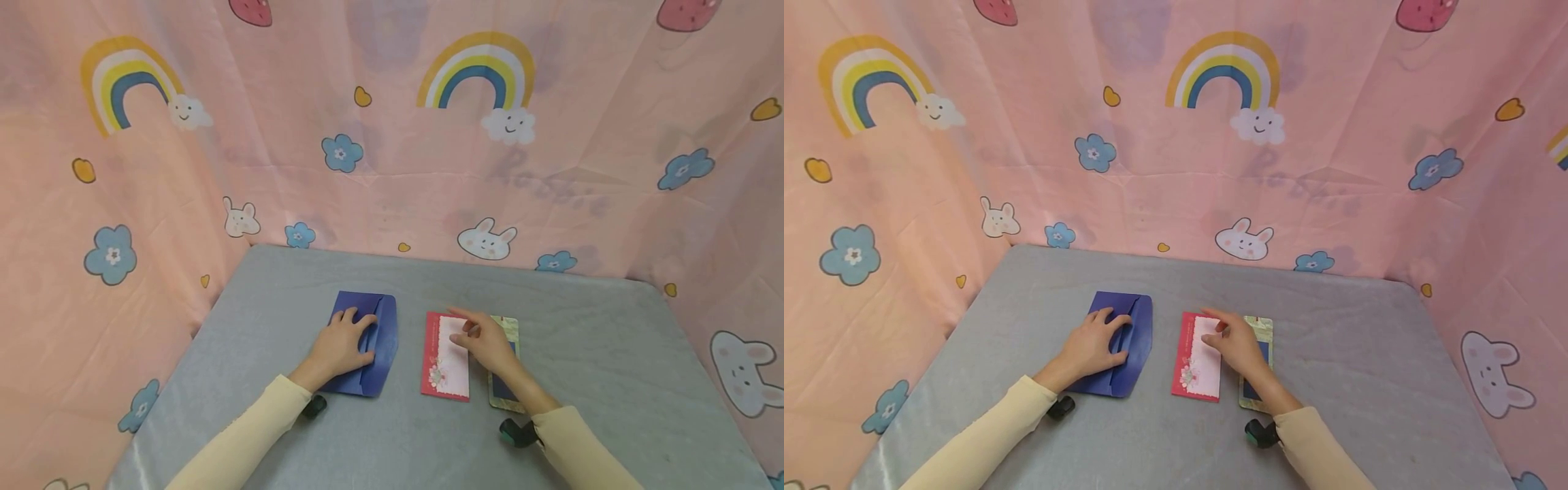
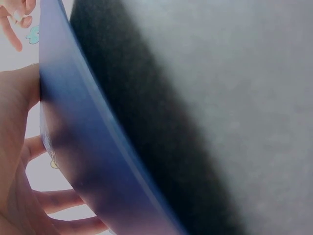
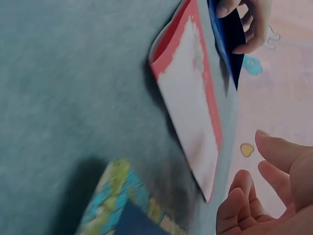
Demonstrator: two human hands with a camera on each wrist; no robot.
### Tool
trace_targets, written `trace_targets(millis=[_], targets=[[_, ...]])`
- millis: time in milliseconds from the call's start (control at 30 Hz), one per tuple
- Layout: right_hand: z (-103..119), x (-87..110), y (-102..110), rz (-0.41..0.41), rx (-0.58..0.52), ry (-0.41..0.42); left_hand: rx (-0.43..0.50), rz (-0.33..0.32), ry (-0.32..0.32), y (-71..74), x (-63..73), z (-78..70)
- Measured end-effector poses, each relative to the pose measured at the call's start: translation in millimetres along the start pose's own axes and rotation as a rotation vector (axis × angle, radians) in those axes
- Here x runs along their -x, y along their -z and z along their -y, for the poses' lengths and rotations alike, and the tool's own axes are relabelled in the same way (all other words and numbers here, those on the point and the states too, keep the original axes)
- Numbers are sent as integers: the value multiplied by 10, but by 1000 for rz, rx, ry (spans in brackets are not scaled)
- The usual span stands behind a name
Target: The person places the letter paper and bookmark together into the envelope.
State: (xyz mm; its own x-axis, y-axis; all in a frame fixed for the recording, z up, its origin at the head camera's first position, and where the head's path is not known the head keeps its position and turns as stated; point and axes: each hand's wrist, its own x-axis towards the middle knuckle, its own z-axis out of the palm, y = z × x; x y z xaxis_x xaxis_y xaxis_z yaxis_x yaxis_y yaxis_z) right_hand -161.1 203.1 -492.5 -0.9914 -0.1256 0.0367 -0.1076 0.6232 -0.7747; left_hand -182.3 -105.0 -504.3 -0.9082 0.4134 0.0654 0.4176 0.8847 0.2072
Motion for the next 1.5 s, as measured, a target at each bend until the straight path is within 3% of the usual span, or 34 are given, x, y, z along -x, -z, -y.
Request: trace_targets(millis=[767,1500], targets=[[-163,116,-75,-1,140,-85,-14,9,8,-11,-12,2],[-87,137,-160,-28,276,-114,-12,13,13,-10,-4,-6]])
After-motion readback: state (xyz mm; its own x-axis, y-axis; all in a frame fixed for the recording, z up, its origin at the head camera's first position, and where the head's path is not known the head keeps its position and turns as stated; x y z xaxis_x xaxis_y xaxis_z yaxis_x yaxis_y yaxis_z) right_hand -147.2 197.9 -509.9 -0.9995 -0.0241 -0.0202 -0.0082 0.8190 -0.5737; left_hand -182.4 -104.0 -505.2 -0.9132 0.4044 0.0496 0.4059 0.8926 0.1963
